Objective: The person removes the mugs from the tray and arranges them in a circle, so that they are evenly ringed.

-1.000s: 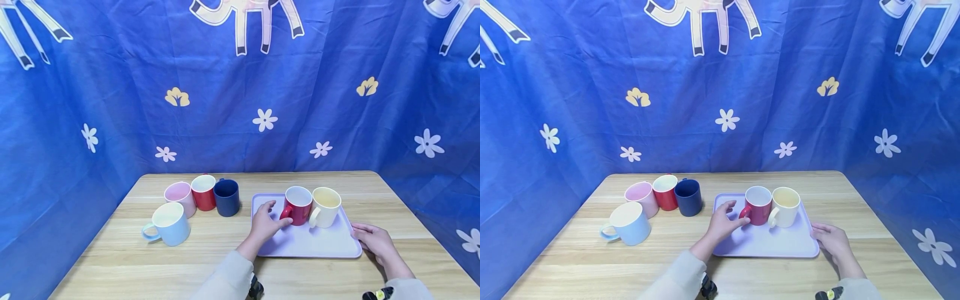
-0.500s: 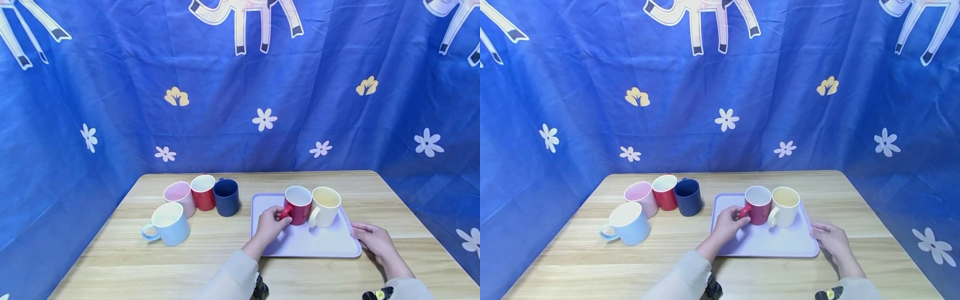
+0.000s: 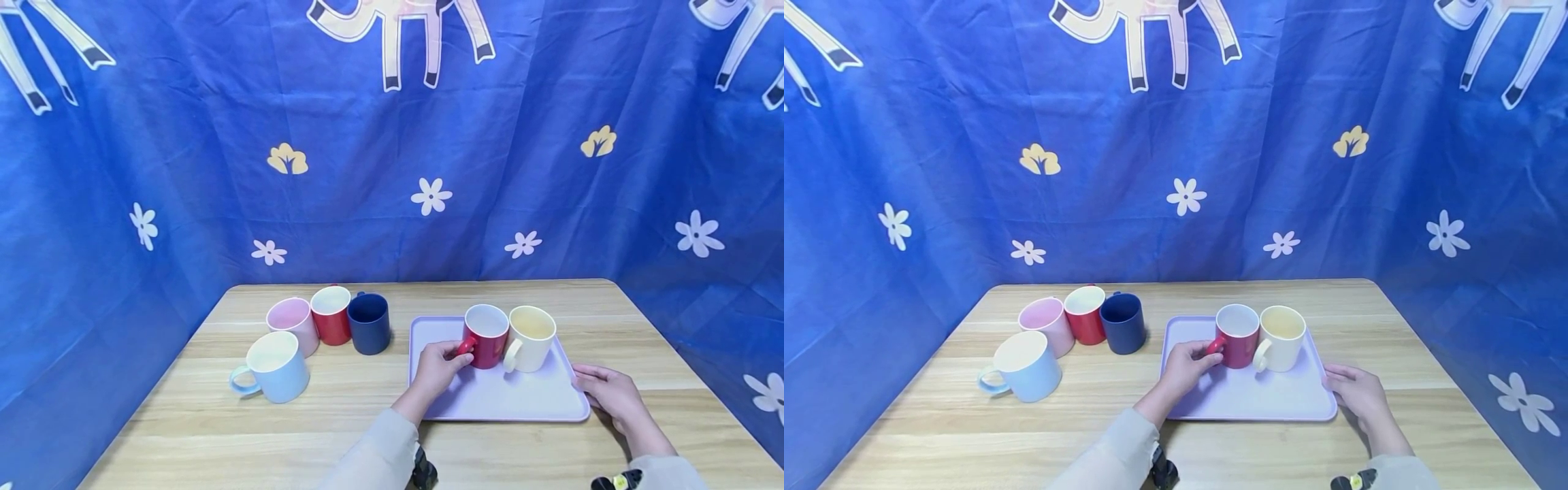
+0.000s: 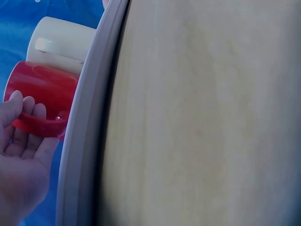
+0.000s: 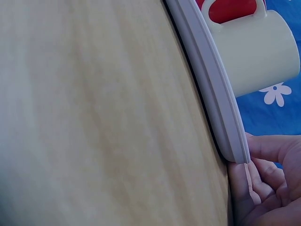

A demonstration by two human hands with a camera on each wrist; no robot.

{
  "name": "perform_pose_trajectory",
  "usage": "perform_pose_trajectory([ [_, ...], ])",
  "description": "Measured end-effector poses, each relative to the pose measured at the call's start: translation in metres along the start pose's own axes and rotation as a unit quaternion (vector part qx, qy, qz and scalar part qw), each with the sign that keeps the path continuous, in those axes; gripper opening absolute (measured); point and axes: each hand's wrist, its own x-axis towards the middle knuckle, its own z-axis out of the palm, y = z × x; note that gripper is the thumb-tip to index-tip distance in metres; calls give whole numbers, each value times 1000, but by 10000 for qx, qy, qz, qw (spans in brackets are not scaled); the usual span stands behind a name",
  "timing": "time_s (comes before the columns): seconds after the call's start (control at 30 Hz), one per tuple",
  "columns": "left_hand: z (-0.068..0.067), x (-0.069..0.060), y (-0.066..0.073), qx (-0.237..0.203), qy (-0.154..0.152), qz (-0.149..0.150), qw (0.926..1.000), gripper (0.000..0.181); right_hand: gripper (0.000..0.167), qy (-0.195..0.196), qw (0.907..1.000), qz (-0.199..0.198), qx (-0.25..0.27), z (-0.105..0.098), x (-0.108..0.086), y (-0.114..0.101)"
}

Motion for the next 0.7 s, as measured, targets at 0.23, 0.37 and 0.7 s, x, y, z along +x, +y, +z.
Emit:
perform_pose_trajectory([
  [0.23,-9,-3,-4,-185,-226,425,9987,17,51,-32,10000,21,53,0,1,1],
  [0.37,-14,-4,-5,-346,-336,458,9978,20,52,-23,10000,36,59,0,1,1],
  [0.7,-28,-5,8,-653,-625,-22,9959,21,53,-14,10000,85,24,0,1,1],
])
